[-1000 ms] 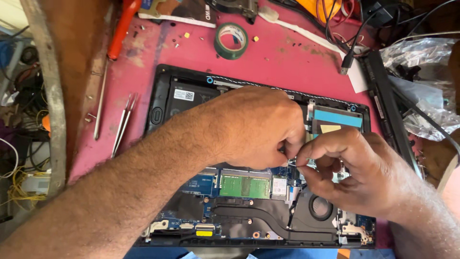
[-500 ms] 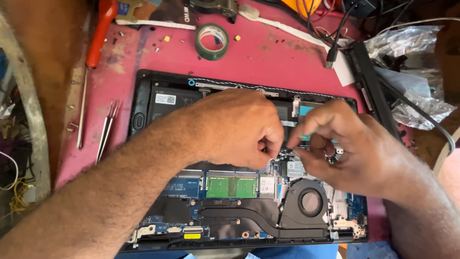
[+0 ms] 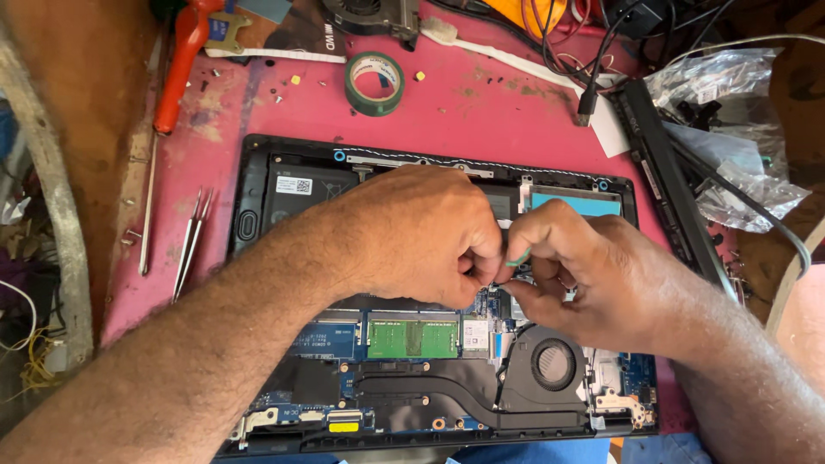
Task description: The person manipulates internal laptop components including a battery and cables by hand, applies green tape to secure internal wires, and uses a small screwdriver to adjust parts within the chassis.
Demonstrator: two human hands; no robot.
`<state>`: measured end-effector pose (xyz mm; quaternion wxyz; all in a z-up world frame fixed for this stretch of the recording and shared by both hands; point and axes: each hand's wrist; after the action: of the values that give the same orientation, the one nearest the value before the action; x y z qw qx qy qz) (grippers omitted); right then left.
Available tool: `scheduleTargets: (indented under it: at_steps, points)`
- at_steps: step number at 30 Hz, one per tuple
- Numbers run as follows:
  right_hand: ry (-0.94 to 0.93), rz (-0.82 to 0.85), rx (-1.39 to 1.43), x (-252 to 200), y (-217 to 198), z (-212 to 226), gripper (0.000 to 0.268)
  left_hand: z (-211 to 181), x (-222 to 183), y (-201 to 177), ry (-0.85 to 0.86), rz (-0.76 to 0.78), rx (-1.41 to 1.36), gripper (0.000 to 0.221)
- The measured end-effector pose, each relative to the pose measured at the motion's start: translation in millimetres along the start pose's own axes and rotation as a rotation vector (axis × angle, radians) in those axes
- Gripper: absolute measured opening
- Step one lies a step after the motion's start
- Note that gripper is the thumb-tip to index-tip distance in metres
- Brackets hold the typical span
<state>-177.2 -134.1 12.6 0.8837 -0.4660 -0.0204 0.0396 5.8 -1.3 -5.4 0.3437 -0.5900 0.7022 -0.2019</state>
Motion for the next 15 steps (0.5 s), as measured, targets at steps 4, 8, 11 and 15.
scheduleTargets:
  at_steps: [4,8,11,15]
  points:
    - [0.01,0.014,-0.003,2,0,0,0.052,2,0,1,-0.001,-0.023,-0.029,0.005]
    - [0.171,0.023,0.16,-3,5,-5,0.052,4,1,4,0.091,-0.05,-0.017,0.006]
    - [0.181,-0.075,0.472,-8,4,-10,0.048,4,3,6,0.121,-0.04,0.017,0.005]
    - [0.212,-0.089,0.598,-12,2,-12,0.047,5,4,7,0.147,-0.044,0.003,0.008]
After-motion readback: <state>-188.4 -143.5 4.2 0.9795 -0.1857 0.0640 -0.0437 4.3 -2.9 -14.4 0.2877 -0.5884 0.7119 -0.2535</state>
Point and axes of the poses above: each hand's wrist, its own x-axis towards the middle knuckle, its own y-axis out of the palm, z = x × y, and after that the axes turned 7 degrees about -y, right-handed
